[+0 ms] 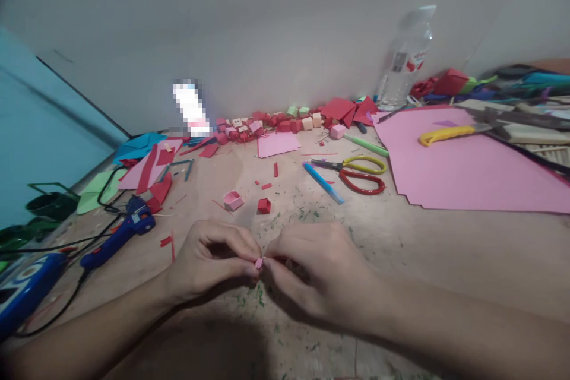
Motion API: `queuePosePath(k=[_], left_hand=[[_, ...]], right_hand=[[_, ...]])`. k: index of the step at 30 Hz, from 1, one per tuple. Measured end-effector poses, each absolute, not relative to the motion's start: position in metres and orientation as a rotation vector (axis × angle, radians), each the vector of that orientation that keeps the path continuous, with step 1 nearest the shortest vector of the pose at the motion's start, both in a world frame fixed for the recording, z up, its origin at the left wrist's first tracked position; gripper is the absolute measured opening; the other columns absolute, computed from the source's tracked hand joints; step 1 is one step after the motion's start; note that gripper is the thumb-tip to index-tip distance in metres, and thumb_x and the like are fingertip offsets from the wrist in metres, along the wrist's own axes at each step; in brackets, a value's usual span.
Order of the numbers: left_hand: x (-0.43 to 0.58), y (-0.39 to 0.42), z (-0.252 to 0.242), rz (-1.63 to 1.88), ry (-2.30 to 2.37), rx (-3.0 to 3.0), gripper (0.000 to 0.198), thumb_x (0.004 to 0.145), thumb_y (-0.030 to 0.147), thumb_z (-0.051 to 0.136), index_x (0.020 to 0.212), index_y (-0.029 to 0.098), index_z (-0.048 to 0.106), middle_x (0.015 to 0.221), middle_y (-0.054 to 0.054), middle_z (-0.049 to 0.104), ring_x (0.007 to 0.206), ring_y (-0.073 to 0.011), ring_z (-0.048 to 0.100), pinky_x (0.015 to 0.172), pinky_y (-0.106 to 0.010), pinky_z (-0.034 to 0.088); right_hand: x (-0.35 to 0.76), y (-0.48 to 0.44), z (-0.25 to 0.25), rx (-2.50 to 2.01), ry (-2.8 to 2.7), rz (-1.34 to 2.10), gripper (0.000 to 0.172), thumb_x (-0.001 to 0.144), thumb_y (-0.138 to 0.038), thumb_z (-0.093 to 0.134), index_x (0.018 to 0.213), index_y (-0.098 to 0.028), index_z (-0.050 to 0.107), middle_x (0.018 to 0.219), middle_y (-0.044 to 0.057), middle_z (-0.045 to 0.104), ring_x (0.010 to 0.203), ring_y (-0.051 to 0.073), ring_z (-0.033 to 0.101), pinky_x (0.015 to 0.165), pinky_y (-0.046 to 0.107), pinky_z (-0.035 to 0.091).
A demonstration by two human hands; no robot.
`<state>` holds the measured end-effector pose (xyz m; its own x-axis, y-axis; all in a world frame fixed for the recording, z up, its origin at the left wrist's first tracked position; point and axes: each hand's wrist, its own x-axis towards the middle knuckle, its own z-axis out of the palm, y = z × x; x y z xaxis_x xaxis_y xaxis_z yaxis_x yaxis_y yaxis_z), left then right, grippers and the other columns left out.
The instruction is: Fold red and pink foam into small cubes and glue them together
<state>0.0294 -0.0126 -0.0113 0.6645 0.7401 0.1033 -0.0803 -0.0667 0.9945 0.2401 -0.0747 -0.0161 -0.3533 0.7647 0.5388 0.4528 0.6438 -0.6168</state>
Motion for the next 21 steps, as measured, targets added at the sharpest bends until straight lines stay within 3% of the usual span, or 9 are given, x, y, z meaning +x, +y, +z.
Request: queuePosePath(k=[7, 21], left_hand=[[0.0322, -0.0141, -0.0167, 0.732, 0.573, 1.458, 0.015, 0.071, 0.0, 0.084, 0.068, 0.014, 0.08, 0.07, -0.005, 0.078, 0.065, -0.013, 0.07, 0.064, -0.021, 0.055], [0.0366, -0.0204, -0.0134, 0.707, 0.778, 1.463, 0.011, 0.073, 0.009, 0.083, 0.079, 0.018, 0.086, 0.076, -0.004, 0.081, 0.066, -0.0139, 0.071, 0.06, -0.019, 0.058]], right_hand=[[0.241, -0.0718, -0.0186, -0.932, -2.043, 0.468, 0.016, 0.096, -0.015, 0.06, 0.084, -0.015, 0.071, 0.064, -0.001, 0.065, 0.054, 0.01, 0.054, 0.054, 0.022, 0.038], [0.2406, -0.0707, -0.022, -1.177, -1.953, 0.598, 0.024, 0.098, -0.026, 0.059, 0.084, -0.016, 0.076, 0.071, 0.003, 0.075, 0.062, 0.014, 0.067, 0.059, 0.024, 0.045]])
